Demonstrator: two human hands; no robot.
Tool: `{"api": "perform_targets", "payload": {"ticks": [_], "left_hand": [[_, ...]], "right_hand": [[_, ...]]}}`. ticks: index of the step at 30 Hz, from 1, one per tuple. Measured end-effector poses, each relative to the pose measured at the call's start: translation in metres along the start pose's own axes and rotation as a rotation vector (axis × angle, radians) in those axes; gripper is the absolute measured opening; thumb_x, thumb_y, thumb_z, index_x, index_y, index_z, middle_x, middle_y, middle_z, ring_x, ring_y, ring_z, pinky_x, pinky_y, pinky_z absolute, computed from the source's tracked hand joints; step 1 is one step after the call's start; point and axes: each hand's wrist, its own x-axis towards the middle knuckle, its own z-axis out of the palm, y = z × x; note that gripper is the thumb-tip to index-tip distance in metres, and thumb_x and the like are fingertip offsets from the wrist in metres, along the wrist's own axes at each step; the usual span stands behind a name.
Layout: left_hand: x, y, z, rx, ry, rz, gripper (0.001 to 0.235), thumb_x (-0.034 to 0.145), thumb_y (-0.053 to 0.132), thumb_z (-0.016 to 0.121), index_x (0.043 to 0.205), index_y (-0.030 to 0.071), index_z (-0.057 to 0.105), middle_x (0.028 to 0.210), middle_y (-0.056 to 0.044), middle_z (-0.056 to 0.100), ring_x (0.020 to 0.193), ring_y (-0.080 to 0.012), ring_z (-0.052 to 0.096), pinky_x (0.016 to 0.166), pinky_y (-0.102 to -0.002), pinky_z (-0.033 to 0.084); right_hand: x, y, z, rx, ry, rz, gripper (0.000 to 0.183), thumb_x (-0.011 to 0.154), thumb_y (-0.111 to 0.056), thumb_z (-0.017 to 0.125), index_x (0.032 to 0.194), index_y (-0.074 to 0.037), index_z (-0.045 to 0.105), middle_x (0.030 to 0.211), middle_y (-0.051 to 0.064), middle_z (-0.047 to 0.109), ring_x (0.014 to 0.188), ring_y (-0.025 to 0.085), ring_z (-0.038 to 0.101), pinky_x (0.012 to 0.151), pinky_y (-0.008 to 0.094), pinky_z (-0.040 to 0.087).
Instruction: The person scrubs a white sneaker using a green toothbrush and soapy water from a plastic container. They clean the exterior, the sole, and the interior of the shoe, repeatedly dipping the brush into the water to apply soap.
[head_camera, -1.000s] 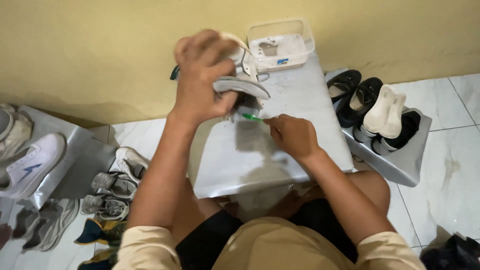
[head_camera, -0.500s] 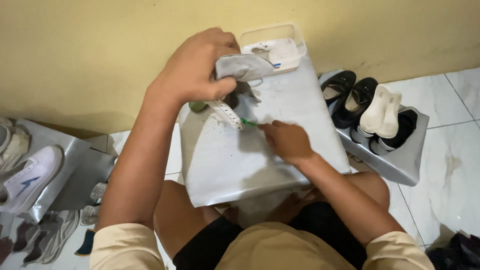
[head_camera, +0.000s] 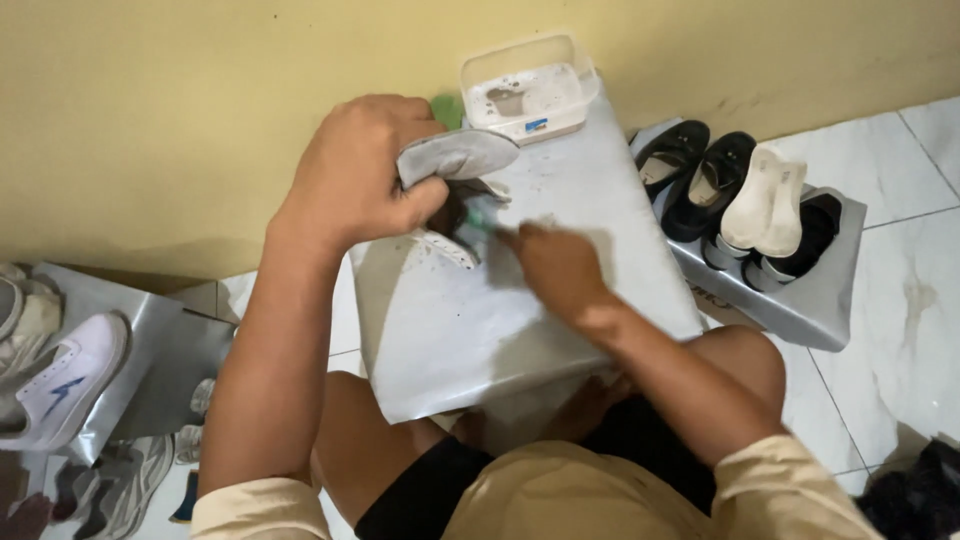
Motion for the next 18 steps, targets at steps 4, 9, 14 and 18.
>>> {"api": "perform_targets", "payload": {"ticks": [4,9,14,18], "left_hand": [[0.003,0.001,-0.001,-0.019,0.002,0.009,0.019,0.071,0.023,0.058,0.067,0.005,0.052,0.066,-0.008,0.049,0.058,-0.0325,0.047,0.051,-0.047,0.032],[0.004,-0.002,-0.001,-0.024,-0.002,-0.026,0.022,0.071,0.026,0.057,0.068,0.006,0.051,0.067,-0.008,0.051,0.06,-0.0326,0.049,0.052,-0.047,0.035],[0.007,-0.001,0.001,-0.019,-0.005,0.003,0.021,0.071,0.025,0.057,0.069,0.005,0.05,0.068,-0.009,0.051,0.061,-0.0347,0.049,0.053,-0.048,0.035],[0.011,0.0,-0.001,-0.04,-0.026,-0.056,0.021,0.071,0.026,0.056,0.069,0.005,0.051,0.069,-0.009,0.054,0.062,-0.0337,0.051,0.053,-0.048,0.036]], "right_hand": [[0.015,0.023,0.031,-0.235,0.234,-0.047,0.056,0.087,-0.011,0.064,0.136,-0.038,0.066,0.079,-0.003,0.056,0.051,0.024,0.062,0.038,0.039,0.043],[-0.002,-0.001,0.012,-0.059,-0.278,-0.039,0.057,0.094,-0.002,0.049,0.148,-0.018,0.051,0.085,0.012,0.059,0.055,0.042,0.064,0.038,0.053,0.047],[0.01,0.024,0.005,-0.251,0.034,-0.067,0.05,0.097,-0.012,0.063,0.144,-0.028,0.057,0.081,0.002,0.061,0.045,0.02,0.06,0.033,0.036,0.047],[-0.005,0.003,0.0,-0.135,-0.278,-0.105,0.056,0.089,-0.001,0.061,0.143,-0.007,0.05,0.087,0.016,0.064,0.058,0.041,0.067,0.04,0.051,0.052]]}}
